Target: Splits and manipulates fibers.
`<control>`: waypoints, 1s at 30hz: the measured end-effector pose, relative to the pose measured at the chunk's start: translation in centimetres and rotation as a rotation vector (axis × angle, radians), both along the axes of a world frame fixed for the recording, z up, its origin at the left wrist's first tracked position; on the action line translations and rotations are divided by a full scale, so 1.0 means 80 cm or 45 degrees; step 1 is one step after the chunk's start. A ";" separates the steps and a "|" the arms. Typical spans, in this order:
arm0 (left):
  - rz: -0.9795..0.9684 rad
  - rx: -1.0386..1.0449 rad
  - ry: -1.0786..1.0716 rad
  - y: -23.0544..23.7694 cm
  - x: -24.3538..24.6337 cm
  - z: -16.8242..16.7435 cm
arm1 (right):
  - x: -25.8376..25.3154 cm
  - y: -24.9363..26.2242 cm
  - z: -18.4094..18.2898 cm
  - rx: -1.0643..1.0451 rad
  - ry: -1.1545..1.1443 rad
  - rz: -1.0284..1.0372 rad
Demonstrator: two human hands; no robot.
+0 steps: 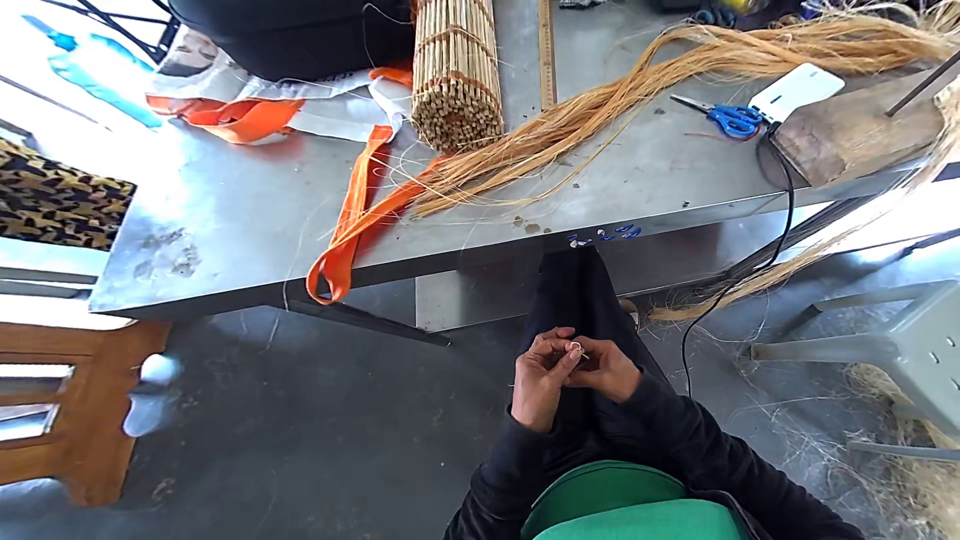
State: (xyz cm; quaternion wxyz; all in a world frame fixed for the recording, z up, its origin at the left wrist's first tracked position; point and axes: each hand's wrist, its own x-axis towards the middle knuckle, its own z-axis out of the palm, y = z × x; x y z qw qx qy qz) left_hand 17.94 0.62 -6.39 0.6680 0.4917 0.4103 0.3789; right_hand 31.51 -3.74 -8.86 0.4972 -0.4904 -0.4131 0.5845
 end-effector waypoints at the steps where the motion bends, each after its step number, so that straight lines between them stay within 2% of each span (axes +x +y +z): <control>1: -0.003 -0.003 -0.003 0.001 -0.003 0.001 | -0.003 0.003 -0.007 0.051 0.015 0.005; 4: -0.058 -0.005 -0.027 0.012 -0.021 -0.001 | 0.008 0.014 -0.016 0.175 -0.083 0.051; 9: -0.273 -0.208 -0.029 0.034 -0.054 0.007 | 0.042 0.023 0.011 0.214 -0.377 0.050; 13: -0.354 -0.249 -0.058 0.039 -0.057 0.009 | 0.040 0.018 0.026 0.277 -0.498 -0.011; 15: -0.329 -0.222 -0.053 0.039 -0.056 0.005 | 0.038 0.014 0.026 0.362 -0.622 -0.062; 19: -0.150 -0.224 -0.047 0.039 -0.056 0.000 | 0.044 0.004 0.022 0.617 -1.050 -0.221; 22: 0.028 -0.305 -0.063 0.038 -0.052 0.002 | 0.054 -0.005 0.018 0.741 -1.150 -0.372; 24: 0.078 -0.384 -0.053 0.035 -0.048 0.004 | 0.058 -0.009 0.012 0.779 -1.030 -0.497; 26: -0.008 -0.507 -0.144 0.028 -0.045 0.007 | 0.053 -0.010 0.001 0.661 -0.662 -0.621; 28: -0.224 -0.645 -0.337 0.018 -0.041 0.006 | 0.038 -0.014 0.003 0.215 -0.147 -0.666; 30: -0.412 -0.726 -0.489 0.010 -0.033 0.000 | 0.029 -0.015 0.008 -0.223 0.168 -0.566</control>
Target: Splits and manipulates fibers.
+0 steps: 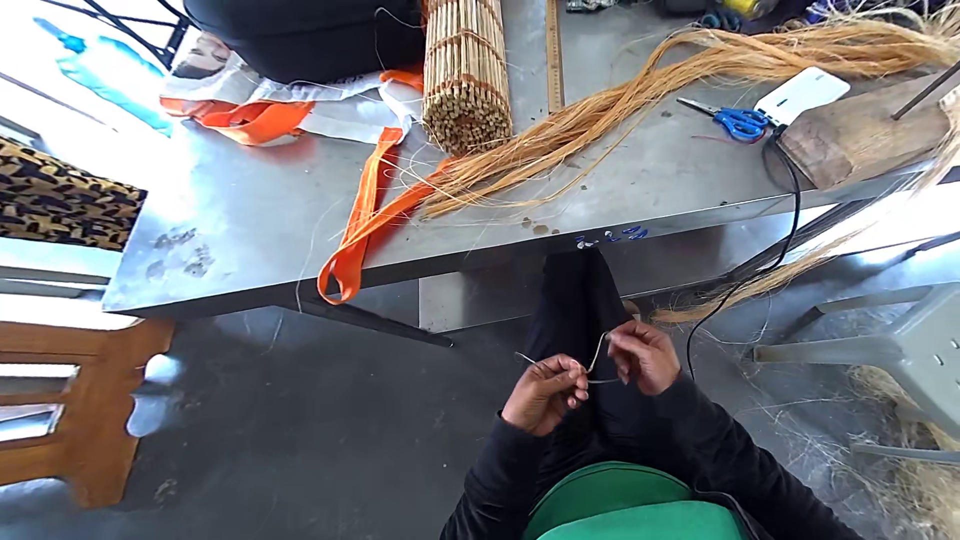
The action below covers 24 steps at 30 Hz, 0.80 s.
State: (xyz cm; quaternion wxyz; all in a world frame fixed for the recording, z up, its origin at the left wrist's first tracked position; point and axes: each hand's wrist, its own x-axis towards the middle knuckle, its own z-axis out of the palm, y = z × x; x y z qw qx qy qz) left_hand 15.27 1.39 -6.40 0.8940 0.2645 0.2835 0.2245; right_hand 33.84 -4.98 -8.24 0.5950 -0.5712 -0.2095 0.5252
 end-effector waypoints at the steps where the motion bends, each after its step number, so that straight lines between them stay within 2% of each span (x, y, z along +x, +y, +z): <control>1: -0.033 -0.018 -0.036 -0.004 0.005 -0.002 | -0.004 -0.002 0.000 -0.091 0.095 0.066; 3: -0.006 -0.010 0.009 -0.010 0.015 -0.004 | -0.013 -0.011 0.002 -0.110 0.114 0.150; 6: 0.108 0.064 0.161 -0.016 0.026 -0.001 | -0.021 -0.022 0.004 0.026 0.019 0.133; 14: 0.238 0.215 0.340 -0.021 0.035 0.005 | -0.018 -0.031 -0.016 0.501 -0.447 0.085; 19: 0.276 0.216 0.370 -0.025 0.038 0.004 | -0.019 -0.028 -0.024 0.512 -0.602 0.014; 24: 0.345 0.336 0.496 -0.027 0.039 0.005 | -0.018 -0.025 -0.023 0.456 -0.599 0.047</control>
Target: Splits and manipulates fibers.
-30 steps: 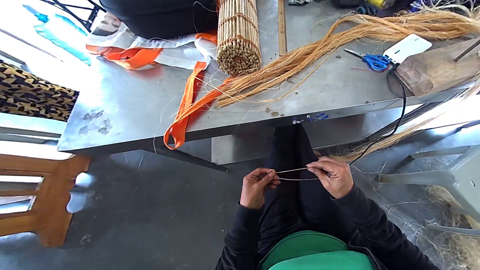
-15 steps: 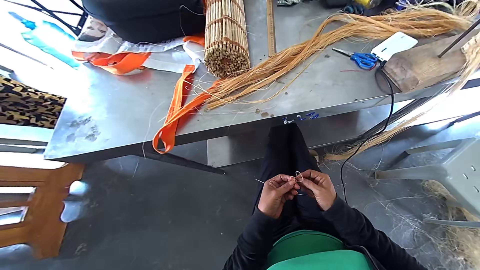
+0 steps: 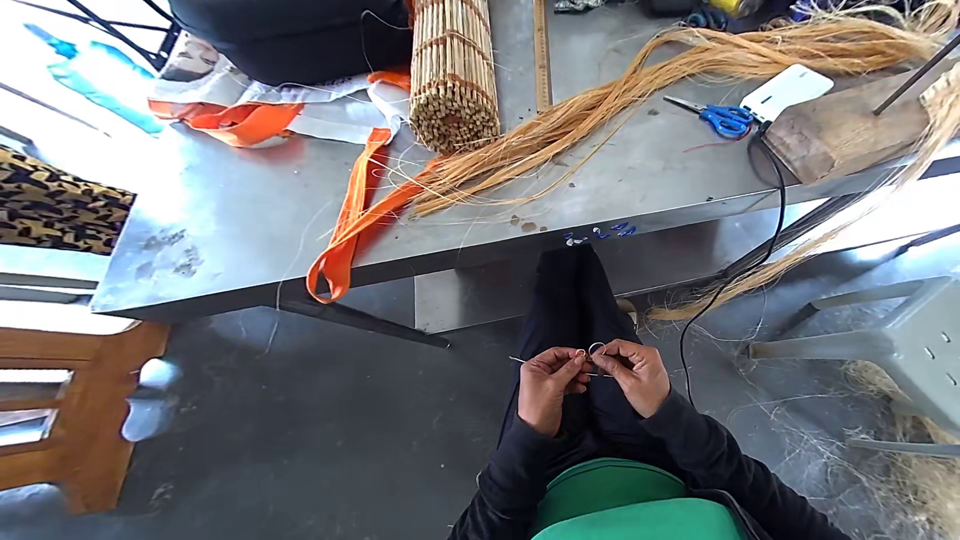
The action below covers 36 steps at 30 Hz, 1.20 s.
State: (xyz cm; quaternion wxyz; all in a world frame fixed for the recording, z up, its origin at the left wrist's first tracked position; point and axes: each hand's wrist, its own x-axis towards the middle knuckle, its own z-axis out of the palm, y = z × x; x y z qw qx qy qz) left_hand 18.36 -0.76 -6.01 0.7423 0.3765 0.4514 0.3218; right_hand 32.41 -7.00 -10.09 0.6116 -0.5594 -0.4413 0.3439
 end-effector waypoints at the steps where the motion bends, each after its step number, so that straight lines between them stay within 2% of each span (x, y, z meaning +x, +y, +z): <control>1: 0.007 0.025 0.020 0.000 -0.001 0.000 | 0.001 0.000 0.000 -0.009 -0.010 0.023; 5: -0.042 0.177 0.150 0.000 -0.003 -0.005 | 0.007 0.005 0.004 -0.055 -0.050 0.171; 11: -0.182 0.529 0.338 0.002 -0.008 -0.014 | 0.023 0.016 0.026 -0.360 -0.134 0.432; 16: -0.138 0.645 0.248 0.006 -0.011 -0.026 | 0.031 0.024 0.031 -0.485 -0.061 0.580; 24: -0.183 0.670 0.098 0.013 -0.015 -0.038 | 0.033 0.035 0.032 -0.609 0.066 0.712; 30: -0.147 0.536 0.048 0.013 -0.015 -0.038 | 0.031 0.034 0.026 -0.611 0.149 0.664; 33: -0.102 0.450 0.077 0.012 -0.013 -0.037 | 0.024 0.028 0.027 -0.558 0.100 0.481; 36: -0.096 0.395 0.094 0.011 -0.011 -0.035 | 0.017 0.023 0.020 -0.354 0.111 0.275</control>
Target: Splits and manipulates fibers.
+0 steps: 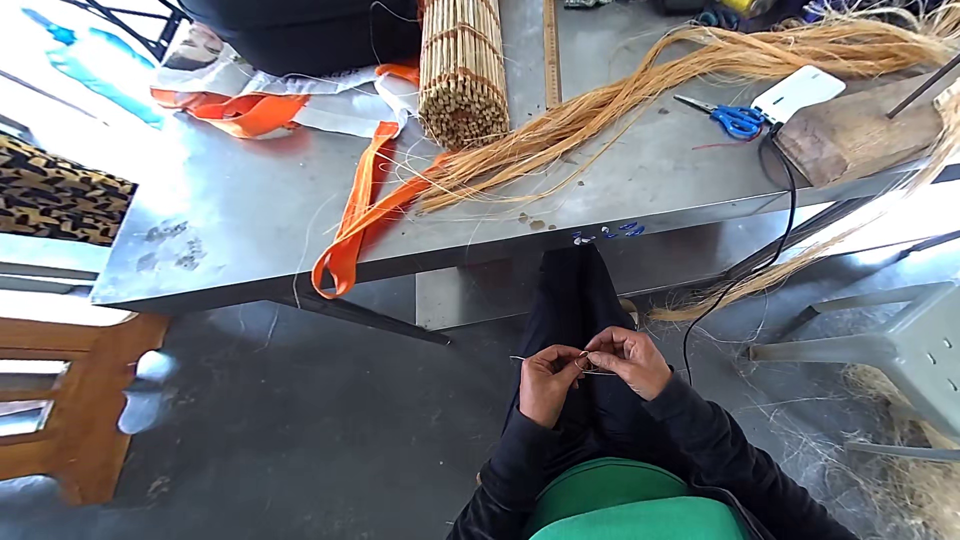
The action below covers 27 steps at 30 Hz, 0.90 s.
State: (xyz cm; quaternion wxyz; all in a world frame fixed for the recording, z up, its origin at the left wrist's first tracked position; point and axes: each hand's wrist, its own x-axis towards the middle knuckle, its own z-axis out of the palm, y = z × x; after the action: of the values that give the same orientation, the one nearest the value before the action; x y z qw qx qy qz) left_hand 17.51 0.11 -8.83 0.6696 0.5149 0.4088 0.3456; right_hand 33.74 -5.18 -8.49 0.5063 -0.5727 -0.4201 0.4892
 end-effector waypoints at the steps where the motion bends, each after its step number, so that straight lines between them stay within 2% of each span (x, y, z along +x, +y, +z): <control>1: -0.004 -0.007 0.007 -0.001 0.001 0.001 | -0.003 -0.001 -0.004 0.073 -0.009 -0.038; 5: -0.008 -0.029 -0.011 -0.003 0.004 0.002 | -0.010 -0.004 -0.012 0.229 -0.179 -0.163; 9: 0.026 -0.110 -0.164 -0.004 0.004 -0.002 | -0.017 -0.007 -0.006 0.183 -0.210 -0.217; 14: -0.010 -0.638 -0.371 -0.002 0.004 0.005 | -0.019 -0.004 0.006 0.001 -0.121 -0.190; 17: 0.046 -0.838 -0.416 -0.003 0.009 0.006 | -0.019 -0.001 0.005 -0.086 -0.111 -0.190; 22: 0.235 -0.828 -0.363 -0.007 0.018 0.011 | -0.019 -0.003 -0.006 -0.061 -0.112 -0.173; 27: 0.295 -0.733 -0.308 -0.002 0.017 0.005 | -0.017 -0.018 -0.014 0.019 -0.246 -0.061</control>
State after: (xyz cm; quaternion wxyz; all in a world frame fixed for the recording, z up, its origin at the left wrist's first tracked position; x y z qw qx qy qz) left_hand 18.85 -0.01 -8.43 0.7875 0.2100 0.4629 0.3485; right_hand 32.37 -6.64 -9.65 0.4792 -0.6233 -0.4568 0.4161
